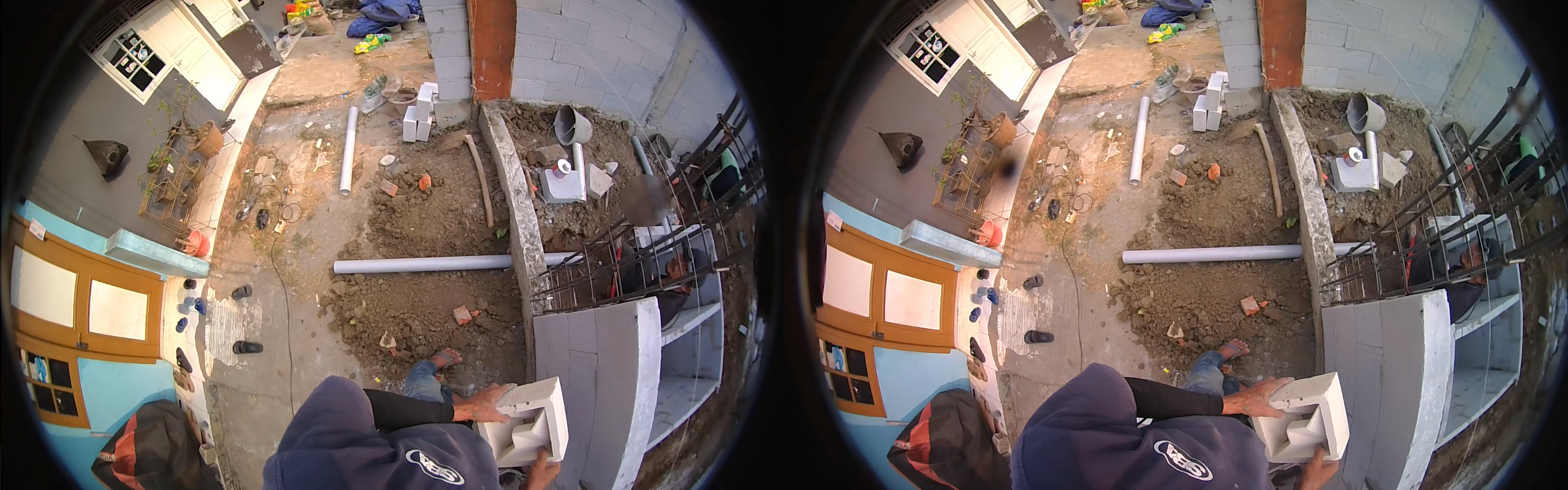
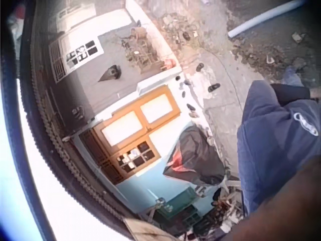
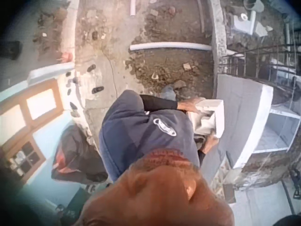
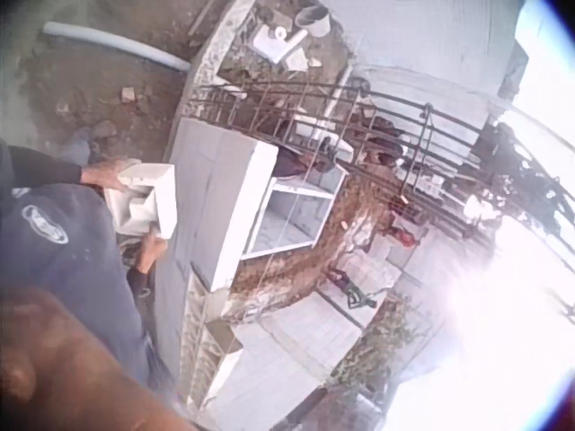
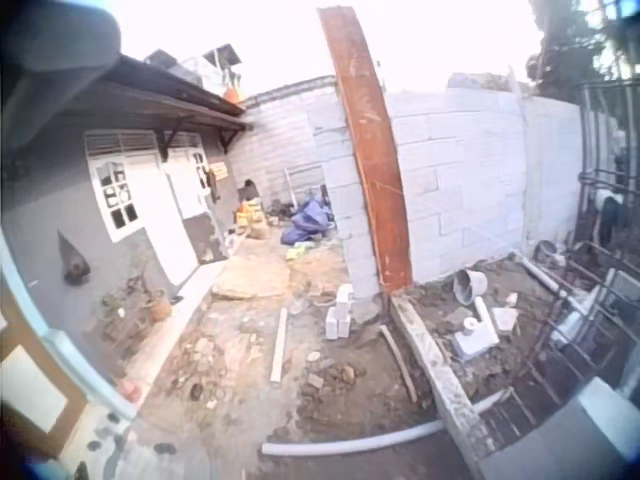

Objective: The person applies mortar to decorative masonry blocks and a wall using a trowel, then lifts and positions a block onto the wall, aligning it with a string line and removing excess mortar.

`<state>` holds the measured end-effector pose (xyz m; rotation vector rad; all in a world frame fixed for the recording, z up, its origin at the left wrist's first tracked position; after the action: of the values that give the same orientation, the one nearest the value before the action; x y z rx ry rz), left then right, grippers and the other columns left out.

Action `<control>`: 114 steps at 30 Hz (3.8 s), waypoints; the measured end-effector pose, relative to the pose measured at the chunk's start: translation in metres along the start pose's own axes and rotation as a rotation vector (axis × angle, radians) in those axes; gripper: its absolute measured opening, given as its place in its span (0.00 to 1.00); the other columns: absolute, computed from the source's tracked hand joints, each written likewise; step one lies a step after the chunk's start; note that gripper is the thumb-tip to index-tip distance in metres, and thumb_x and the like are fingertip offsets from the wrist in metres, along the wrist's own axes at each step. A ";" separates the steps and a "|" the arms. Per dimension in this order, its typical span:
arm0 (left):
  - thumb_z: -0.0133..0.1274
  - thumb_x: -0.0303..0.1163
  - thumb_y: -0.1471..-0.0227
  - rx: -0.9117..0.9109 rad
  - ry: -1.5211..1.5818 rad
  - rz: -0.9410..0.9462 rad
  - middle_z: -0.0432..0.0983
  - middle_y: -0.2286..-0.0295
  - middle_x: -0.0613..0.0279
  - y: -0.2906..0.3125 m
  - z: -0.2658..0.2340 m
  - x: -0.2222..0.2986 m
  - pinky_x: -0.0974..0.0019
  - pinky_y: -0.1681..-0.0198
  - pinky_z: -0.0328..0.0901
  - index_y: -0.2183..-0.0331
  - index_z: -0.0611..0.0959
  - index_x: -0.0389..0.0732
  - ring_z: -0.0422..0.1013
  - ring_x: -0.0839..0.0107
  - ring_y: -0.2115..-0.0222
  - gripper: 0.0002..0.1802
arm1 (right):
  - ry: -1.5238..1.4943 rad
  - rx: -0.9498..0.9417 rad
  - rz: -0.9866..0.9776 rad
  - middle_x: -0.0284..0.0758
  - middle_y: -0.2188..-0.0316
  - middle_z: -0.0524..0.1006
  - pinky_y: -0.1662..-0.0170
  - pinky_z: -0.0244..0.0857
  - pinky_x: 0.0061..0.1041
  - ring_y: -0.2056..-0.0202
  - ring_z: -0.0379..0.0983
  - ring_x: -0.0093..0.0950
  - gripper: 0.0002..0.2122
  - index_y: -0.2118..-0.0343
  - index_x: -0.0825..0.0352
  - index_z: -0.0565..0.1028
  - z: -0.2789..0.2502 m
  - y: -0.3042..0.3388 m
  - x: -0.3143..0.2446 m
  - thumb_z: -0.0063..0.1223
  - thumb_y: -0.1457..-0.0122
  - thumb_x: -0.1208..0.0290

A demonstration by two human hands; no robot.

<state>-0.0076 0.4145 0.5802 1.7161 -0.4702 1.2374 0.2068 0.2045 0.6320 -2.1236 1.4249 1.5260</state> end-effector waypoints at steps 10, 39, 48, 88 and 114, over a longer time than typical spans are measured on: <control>0.70 0.43 0.56 -0.010 0.001 0.096 0.63 0.39 0.37 -0.017 0.006 0.005 0.51 0.32 0.56 0.31 0.62 0.37 0.60 0.45 0.36 0.56 | 0.005 0.158 0.045 0.40 0.58 0.84 0.50 0.70 0.29 0.56 0.78 0.26 0.18 0.51 0.78 0.78 -0.015 0.019 -0.036 0.60 0.41 0.72; 0.69 0.45 0.58 -0.189 0.003 0.076 0.65 0.41 0.37 -0.029 -0.001 -0.001 0.53 0.34 0.58 0.31 0.61 0.38 0.62 0.43 0.38 0.58 | 0.009 0.293 0.171 0.40 0.56 0.83 0.51 0.68 0.29 0.56 0.77 0.28 0.19 0.50 0.78 0.78 0.002 0.065 -0.061 0.61 0.40 0.69; 0.69 0.42 0.57 -0.186 -0.012 0.075 0.63 0.39 0.38 -0.034 -0.021 0.006 0.54 0.32 0.54 0.31 0.61 0.37 0.59 0.46 0.36 0.57 | -0.033 0.269 0.189 0.40 0.56 0.81 0.54 0.70 0.29 0.58 0.77 0.28 0.20 0.49 0.78 0.77 0.015 0.052 -0.058 0.60 0.41 0.69; 0.72 0.40 0.53 -0.827 -0.251 0.340 0.74 0.47 0.48 0.002 0.201 0.197 0.57 0.45 0.70 0.33 0.61 0.36 0.73 0.59 0.47 0.53 | 0.075 1.019 0.085 0.54 0.69 0.82 0.58 0.75 0.45 0.63 0.81 0.54 0.17 0.59 0.74 0.81 -0.201 0.221 -0.076 0.61 0.48 0.66; 0.69 0.35 0.54 -1.129 -0.116 0.081 0.73 0.46 0.44 -0.048 0.353 0.343 0.60 0.42 0.67 0.38 0.67 0.29 0.73 0.58 0.46 0.46 | 0.163 1.341 0.246 0.49 0.79 0.81 0.67 0.75 0.44 0.75 0.80 0.50 0.14 0.71 0.65 0.86 -0.393 0.153 -0.081 0.63 0.52 0.58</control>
<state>0.3567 0.2087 0.8430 0.7891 -1.0621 0.6629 0.3433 -0.0659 0.9366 -1.2176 1.9437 0.1402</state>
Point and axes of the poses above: each hand's wrist, its own y-axis away from the middle knuckle, its own z-axis out of the palm, x = y × z, the point moved 10 cm from there along -y, towards the middle knuckle
